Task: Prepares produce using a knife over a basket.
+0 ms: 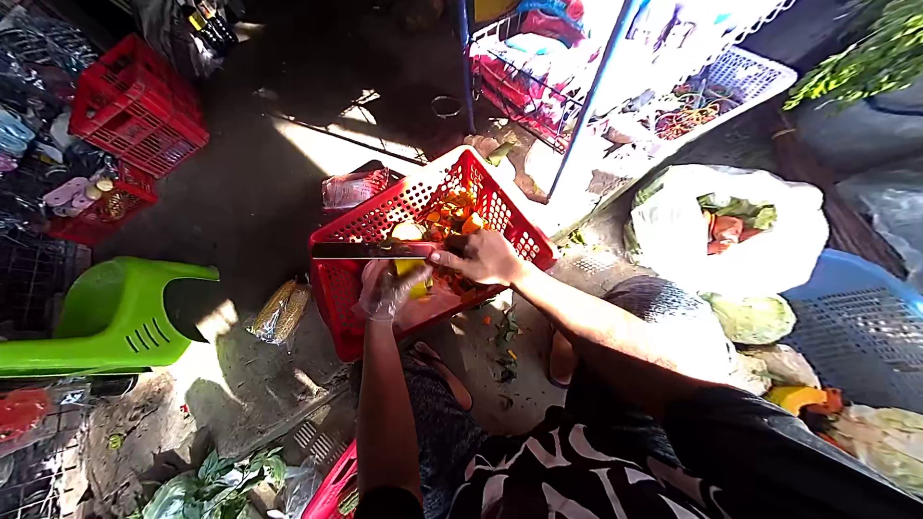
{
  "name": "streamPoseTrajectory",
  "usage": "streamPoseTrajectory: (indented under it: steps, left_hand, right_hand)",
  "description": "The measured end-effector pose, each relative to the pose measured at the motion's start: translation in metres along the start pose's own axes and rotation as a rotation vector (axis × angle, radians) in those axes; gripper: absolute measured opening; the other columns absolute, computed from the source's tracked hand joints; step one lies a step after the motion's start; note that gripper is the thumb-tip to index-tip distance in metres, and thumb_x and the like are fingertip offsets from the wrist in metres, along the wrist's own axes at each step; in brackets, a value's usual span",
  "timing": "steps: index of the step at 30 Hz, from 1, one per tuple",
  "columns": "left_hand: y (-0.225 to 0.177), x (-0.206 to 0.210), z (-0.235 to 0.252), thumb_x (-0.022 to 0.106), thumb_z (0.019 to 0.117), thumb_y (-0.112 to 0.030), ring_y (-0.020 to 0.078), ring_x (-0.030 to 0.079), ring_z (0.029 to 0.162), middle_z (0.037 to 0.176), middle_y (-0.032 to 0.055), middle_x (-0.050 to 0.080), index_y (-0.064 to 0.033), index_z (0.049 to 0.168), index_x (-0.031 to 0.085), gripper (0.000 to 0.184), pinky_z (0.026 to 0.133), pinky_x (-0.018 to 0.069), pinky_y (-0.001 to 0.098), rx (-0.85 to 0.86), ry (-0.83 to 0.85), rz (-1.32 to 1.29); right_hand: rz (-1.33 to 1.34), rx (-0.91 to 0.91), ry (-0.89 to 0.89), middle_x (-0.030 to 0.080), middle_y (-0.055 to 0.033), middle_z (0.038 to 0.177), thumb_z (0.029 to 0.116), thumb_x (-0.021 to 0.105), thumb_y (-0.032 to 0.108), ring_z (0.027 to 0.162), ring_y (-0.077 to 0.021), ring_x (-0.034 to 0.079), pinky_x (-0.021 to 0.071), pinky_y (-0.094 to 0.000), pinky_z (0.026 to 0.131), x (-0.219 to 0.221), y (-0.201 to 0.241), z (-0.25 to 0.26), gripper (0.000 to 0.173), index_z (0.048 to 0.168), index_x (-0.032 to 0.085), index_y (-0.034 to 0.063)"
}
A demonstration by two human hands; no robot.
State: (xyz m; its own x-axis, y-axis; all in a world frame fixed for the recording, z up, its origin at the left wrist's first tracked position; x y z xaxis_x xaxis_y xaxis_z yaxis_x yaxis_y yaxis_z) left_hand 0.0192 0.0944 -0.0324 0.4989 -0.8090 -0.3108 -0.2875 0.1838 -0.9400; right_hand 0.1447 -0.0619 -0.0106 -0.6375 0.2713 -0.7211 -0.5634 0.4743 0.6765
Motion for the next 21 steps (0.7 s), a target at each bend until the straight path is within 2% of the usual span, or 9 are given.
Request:
streamPoseTrajectory:
  steps: [2, 4, 5, 7, 11, 15, 17, 19, 21]
  left_hand:
    - [0.005, -0.003, 0.002, 0.051, 0.1075, -0.032, 0.0258, 0.06, 0.116, 0.127, 0.0176, 0.063, -0.0026, 0.137, 0.055, 0.042, 0.1, 0.0508, 0.046, -0.192, -0.24, -0.225]
    - [0.009, 0.001, 0.006, 0.036, 0.1039, -0.063, 0.0279, 0.059, 0.124, 0.135, 0.0135, 0.061, -0.0138, 0.142, 0.054, 0.064, 0.1, 0.0503, 0.0539, -0.335, -0.409, -0.501]
    - [0.009, 0.003, 0.005, 0.034, 0.1031, -0.066, 0.0286, 0.057, 0.126, 0.138, 0.0135, 0.059, -0.015, 0.144, 0.051, 0.067, 0.101, 0.0491, 0.0559, -0.351, -0.457, -0.597]
    - [0.005, 0.01, -0.001, 0.032, 0.1081, -0.053, 0.0263, 0.056, 0.117, 0.131, 0.0141, 0.058, -0.011, 0.141, 0.048, 0.056, 0.095, 0.0492, 0.0517, -0.303, -0.512, -0.755]
    - [-0.023, 0.025, -0.004, 0.025, 0.1042, -0.065, 0.0125, 0.064, 0.083, 0.091, 0.0007, 0.066, -0.0173, 0.112, 0.059, 0.059, 0.069, 0.0553, 0.0332, -0.181, -0.435, -0.981]
    - [-0.026, 0.025, -0.009, 0.03, 0.1093, -0.049, 0.0127, 0.062, 0.084, 0.095, 0.0026, 0.063, -0.0146, 0.115, 0.058, 0.044, 0.071, 0.0542, 0.0336, -0.174, -0.524, -0.879]
    - [-0.014, 0.021, -0.013, 0.039, 0.11, -0.036, 0.0229, 0.058, 0.106, 0.121, 0.0132, 0.06, -0.0074, 0.135, 0.051, 0.04, 0.089, 0.051, 0.0463, -0.229, -0.578, -0.816]
    - [-0.006, 0.016, -0.008, 0.042, 0.104, -0.055, 0.0258, 0.064, 0.101, 0.118, 0.0137, 0.064, -0.0118, 0.133, 0.055, 0.053, 0.082, 0.0551, 0.0496, -0.304, -0.627, -0.737]
    - [-0.012, 0.011, -0.012, 0.038, 0.1049, -0.058, 0.0296, 0.061, 0.111, 0.127, 0.0175, 0.061, -0.0101, 0.138, 0.053, 0.06, 0.09, 0.0525, 0.0533, -0.304, -0.637, -0.623]
  right_hand:
    - [0.017, 0.004, -0.034, 0.07, -0.0175, 0.084, 0.0966, 0.035, 0.078, 0.087, -0.0405, 0.07, 0.0515, -0.0658, 0.075, 0.0, 0.0, -0.003, 0.079, 0.099, 0.072, 0.0078]
    - [0.038, 0.008, -0.081, 0.07, -0.0176, 0.083, 0.0968, 0.036, 0.077, 0.086, -0.0407, 0.07, 0.052, -0.066, 0.074, 0.0, 0.0, -0.005, 0.078, 0.099, 0.072, 0.0077]
    - [0.039, -0.007, -0.099, 0.071, -0.0184, 0.085, 0.0968, 0.038, 0.076, 0.088, -0.0414, 0.071, 0.0523, -0.0666, 0.076, 0.001, 0.003, -0.008, 0.077, 0.102, 0.073, 0.007]
    - [-0.007, -0.074, -0.13, 0.071, -0.0198, 0.087, 0.096, 0.044, 0.074, 0.088, -0.0422, 0.071, 0.0522, -0.0658, 0.077, 0.008, 0.014, -0.012, 0.075, 0.103, 0.072, 0.0043]
    - [-0.097, -0.151, -0.199, 0.071, -0.02, 0.089, 0.0931, 0.048, 0.076, 0.087, -0.0412, 0.071, 0.053, -0.0624, 0.073, 0.016, 0.026, -0.012, 0.077, 0.099, 0.072, 0.0024]
    - [-0.113, -0.133, -0.208, 0.072, -0.019, 0.091, 0.0921, 0.048, 0.077, 0.088, -0.0405, 0.071, 0.0533, -0.0624, 0.072, 0.02, 0.019, -0.007, 0.078, 0.101, 0.072, 0.0033]
    - [-0.021, 0.04, -0.137, 0.074, -0.0195, 0.101, 0.0941, 0.048, 0.075, 0.097, -0.0424, 0.07, 0.0518, -0.0679, 0.08, 0.021, -0.008, 0.002, 0.074, 0.115, 0.073, 0.0082]
    - [0.055, 0.223, -0.152, 0.074, -0.0197, 0.1, 0.0944, 0.041, 0.079, 0.098, -0.0446, 0.071, 0.051, -0.0725, 0.081, 0.015, -0.041, 0.01, 0.076, 0.117, 0.073, 0.0148]
    - [0.036, 0.207, -0.151, 0.073, -0.0218, 0.096, 0.097, 0.04, 0.076, 0.096, -0.0465, 0.07, 0.0502, -0.0725, 0.08, 0.005, -0.032, 0.007, 0.075, 0.112, 0.073, 0.0103]
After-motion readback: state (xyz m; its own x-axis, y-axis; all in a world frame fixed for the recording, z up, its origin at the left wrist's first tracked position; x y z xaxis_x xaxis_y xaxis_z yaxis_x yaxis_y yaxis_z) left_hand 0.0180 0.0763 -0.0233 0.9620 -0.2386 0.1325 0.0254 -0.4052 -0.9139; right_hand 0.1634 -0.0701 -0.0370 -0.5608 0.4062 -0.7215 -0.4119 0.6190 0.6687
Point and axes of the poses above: each hand's wrist, its own z-axis towards the middle knuckle, its own x-axis out of the palm, y = z × x, the point moved 7 cm from there along z, towards the middle knuckle
